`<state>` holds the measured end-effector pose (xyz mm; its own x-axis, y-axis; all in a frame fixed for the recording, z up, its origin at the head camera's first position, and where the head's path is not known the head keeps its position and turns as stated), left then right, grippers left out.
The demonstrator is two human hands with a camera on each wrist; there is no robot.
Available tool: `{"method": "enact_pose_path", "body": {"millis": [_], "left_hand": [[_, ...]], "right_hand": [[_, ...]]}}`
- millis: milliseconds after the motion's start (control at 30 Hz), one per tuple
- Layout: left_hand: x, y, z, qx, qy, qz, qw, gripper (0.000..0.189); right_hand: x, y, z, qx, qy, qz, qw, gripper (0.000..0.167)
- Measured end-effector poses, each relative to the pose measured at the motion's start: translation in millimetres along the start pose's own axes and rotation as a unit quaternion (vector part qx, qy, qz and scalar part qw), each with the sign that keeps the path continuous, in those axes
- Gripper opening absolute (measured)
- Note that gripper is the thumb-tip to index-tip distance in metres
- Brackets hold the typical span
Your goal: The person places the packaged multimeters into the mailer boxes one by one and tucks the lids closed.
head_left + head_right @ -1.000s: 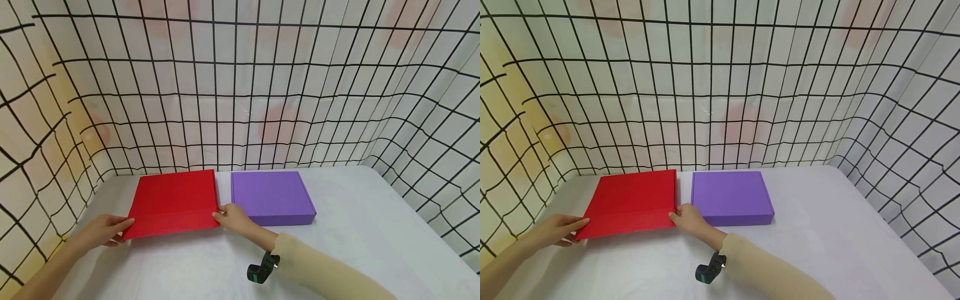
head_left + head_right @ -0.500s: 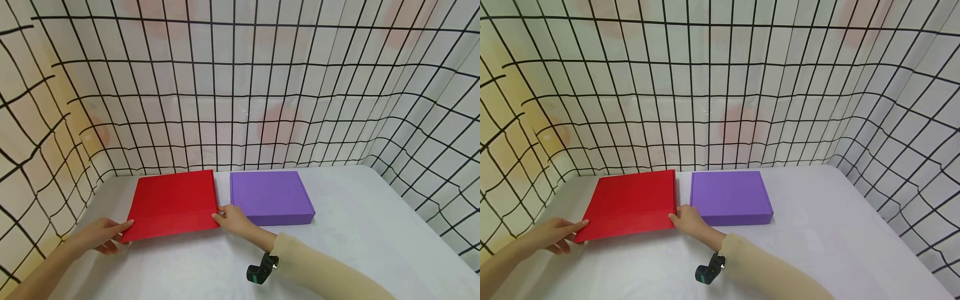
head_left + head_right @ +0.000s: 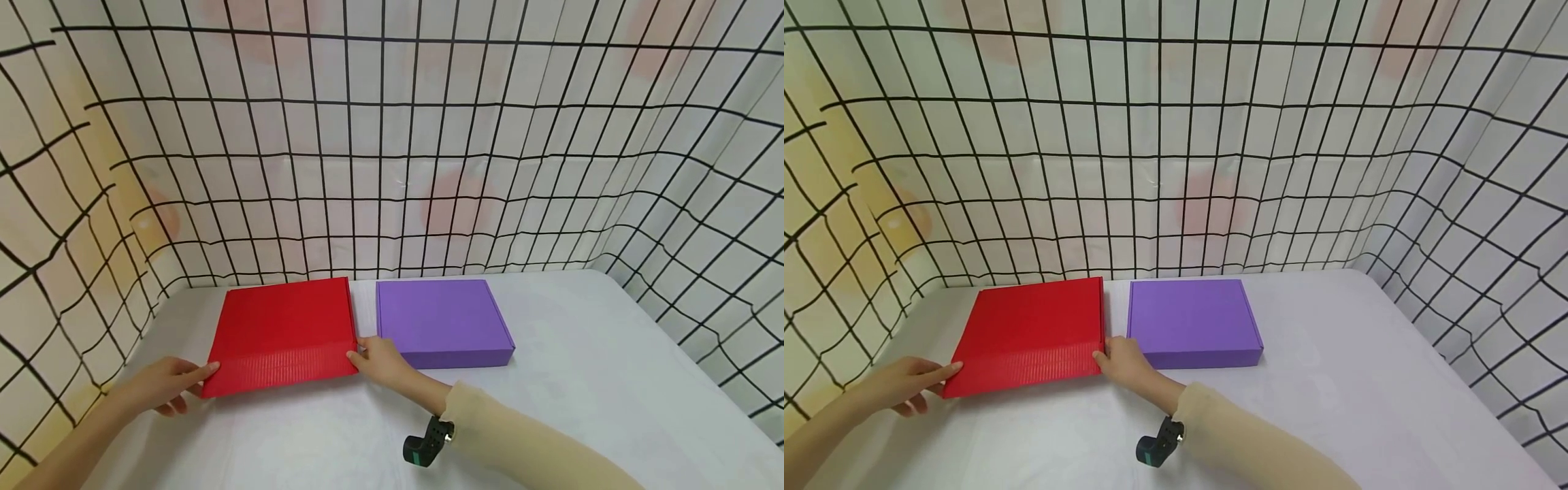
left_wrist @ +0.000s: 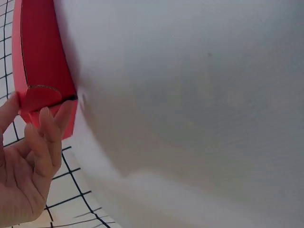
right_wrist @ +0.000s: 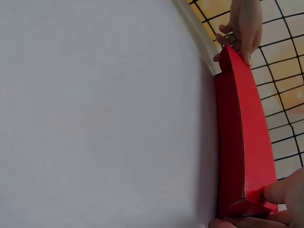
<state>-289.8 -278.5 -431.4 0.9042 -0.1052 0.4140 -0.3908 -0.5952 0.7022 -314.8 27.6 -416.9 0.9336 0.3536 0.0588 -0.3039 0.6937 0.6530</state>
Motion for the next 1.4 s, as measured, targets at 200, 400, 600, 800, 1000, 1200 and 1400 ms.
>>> {"method": "enact_pose_path", "body": {"millis": [200, 400, 600, 800, 1000, 1200, 1400], "left_hand": [[-2.0, 5.2, 3.8, -0.006, -0.011, -0.029, 0.9995, 0.069], [-3.9, 12.5, 2.0, -0.002, -0.038, -0.066, 0.9971, 0.075], [-5.7, 10.0, 6.0, 0.006, -0.041, -0.069, 0.9968, 0.075], [-7.9, 5.7, 6.8, 0.036, -0.065, -0.056, 0.9957, 0.073], [-23.5, -2.0, 2.9, 0.097, -0.037, -0.024, 0.9943, 0.082], [-36.5, -4.0, -0.3, 0.197, -0.018, -0.034, 0.9797, 0.081], [-36.6, -0.3, 1.8, 0.232, -0.015, -0.044, 0.9715, 0.076]], "right_hand": [[11.6, -5, 11, 0.077, 0.053, -0.021, 0.9954, 0.054], [9.9, -12, 35, 0.2, 0.124, -0.019, 0.9718, 0.069], [-4.8, -16, 25, 0.241, 0.123, 0.016, 0.9626, 0.057], [-8.7, -14, 22, 0.272, 0.138, 0.023, 0.9519, 0.057], [-12.5, -10, 22, 0.296, 0.139, 0.044, 0.9439, 0.055], [-20.2, -3, 21, 0.286, 0.165, 0.061, 0.9419, 0.049], [-24.5, 1, 21, 0.288, 0.197, 0.07, 0.9346, 0.042]]}}
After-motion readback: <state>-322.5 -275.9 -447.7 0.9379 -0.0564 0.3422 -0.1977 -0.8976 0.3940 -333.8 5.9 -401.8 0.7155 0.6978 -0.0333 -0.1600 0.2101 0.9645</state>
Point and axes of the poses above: each hand's wrist, its own x-axis away from the middle knuckle, its own y-axis out of the back of the hand, z = x × y, the point moved 8 cm from there along -x, towards the middle knuckle
